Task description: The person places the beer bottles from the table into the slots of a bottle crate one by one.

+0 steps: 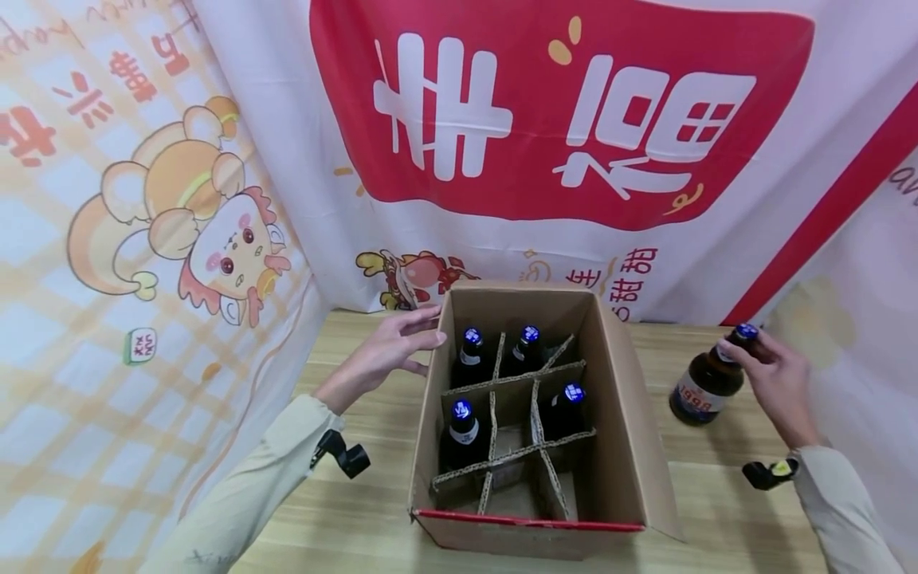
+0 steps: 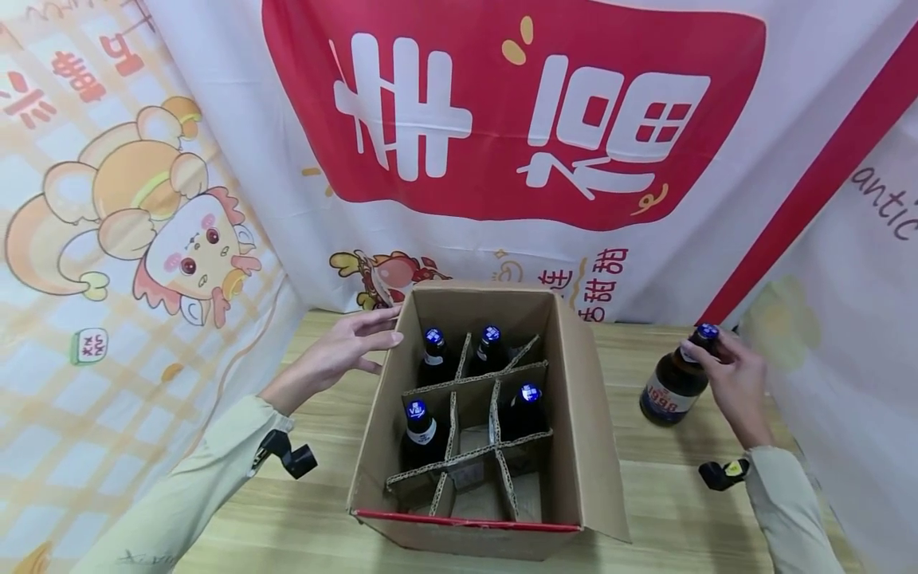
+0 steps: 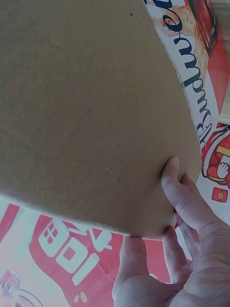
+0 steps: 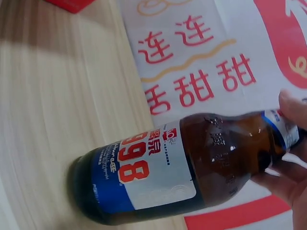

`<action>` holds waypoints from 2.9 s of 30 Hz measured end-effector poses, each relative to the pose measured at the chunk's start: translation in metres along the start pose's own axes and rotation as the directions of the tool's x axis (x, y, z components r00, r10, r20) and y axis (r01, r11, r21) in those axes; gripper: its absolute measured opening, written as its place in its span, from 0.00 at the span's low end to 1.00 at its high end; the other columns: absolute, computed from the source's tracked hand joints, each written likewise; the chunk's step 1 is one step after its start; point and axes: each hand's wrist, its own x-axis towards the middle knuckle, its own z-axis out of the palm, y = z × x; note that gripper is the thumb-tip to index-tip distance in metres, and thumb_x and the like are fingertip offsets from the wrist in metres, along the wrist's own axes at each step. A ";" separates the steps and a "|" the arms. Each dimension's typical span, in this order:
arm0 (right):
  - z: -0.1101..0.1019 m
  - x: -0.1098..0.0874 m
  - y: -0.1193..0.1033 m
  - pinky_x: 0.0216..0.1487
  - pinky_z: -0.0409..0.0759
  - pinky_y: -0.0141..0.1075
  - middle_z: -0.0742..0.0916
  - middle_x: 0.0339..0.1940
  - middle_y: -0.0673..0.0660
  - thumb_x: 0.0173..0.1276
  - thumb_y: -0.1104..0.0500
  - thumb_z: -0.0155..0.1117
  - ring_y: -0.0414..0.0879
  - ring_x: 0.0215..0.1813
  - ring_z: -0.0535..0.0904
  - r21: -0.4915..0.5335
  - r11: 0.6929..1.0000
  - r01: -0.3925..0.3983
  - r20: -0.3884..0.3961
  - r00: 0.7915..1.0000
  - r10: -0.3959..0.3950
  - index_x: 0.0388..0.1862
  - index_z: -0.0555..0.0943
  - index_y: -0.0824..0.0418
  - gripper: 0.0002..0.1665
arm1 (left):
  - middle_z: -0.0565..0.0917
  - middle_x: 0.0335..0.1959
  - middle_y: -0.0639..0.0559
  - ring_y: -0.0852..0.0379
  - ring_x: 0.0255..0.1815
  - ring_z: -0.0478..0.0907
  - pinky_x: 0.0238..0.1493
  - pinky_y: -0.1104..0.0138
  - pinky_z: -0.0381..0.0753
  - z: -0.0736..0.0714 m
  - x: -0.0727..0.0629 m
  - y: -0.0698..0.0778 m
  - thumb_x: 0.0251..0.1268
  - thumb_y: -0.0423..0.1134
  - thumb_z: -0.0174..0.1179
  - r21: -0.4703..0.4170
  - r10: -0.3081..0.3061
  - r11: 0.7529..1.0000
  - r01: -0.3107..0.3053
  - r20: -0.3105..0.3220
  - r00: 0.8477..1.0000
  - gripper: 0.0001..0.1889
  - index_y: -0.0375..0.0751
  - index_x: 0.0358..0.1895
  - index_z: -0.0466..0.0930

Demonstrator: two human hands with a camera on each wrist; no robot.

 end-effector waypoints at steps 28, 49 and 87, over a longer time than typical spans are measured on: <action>0.010 0.008 -0.136 0.38 0.80 0.14 0.87 0.34 0.27 0.71 0.55 0.74 0.27 0.34 0.83 -0.089 0.989 0.121 -0.014 0.992 -0.123 0.55 0.86 0.65 0.20 | 0.66 0.81 0.39 0.36 0.71 0.75 0.43 0.57 0.93 0.000 0.023 0.020 0.75 0.38 0.64 0.144 0.028 0.989 -0.021 -0.047 0.998 0.36 0.48 0.83 0.61; -0.004 0.022 -0.203 0.45 0.80 0.14 0.89 0.41 0.35 0.73 0.50 0.71 0.33 0.42 0.84 -0.077 0.992 0.103 0.030 0.994 -0.101 0.66 0.84 0.59 0.26 | 0.66 0.80 0.35 0.33 0.71 0.74 0.41 0.58 0.93 0.000 0.024 0.011 0.75 0.36 0.62 0.084 0.069 0.994 -0.064 -0.050 0.996 0.36 0.47 0.83 0.61; 0.040 -0.022 -0.300 0.50 0.85 0.21 0.92 0.47 0.43 0.72 0.55 0.72 0.42 0.50 0.87 0.039 0.960 0.278 0.101 0.954 -0.281 0.65 0.86 0.53 0.23 | 0.66 0.80 0.36 0.33 0.71 0.74 0.43 0.57 0.93 -0.002 0.028 0.009 0.75 0.36 0.62 0.066 0.074 0.995 -0.072 -0.024 0.997 0.36 0.48 0.83 0.61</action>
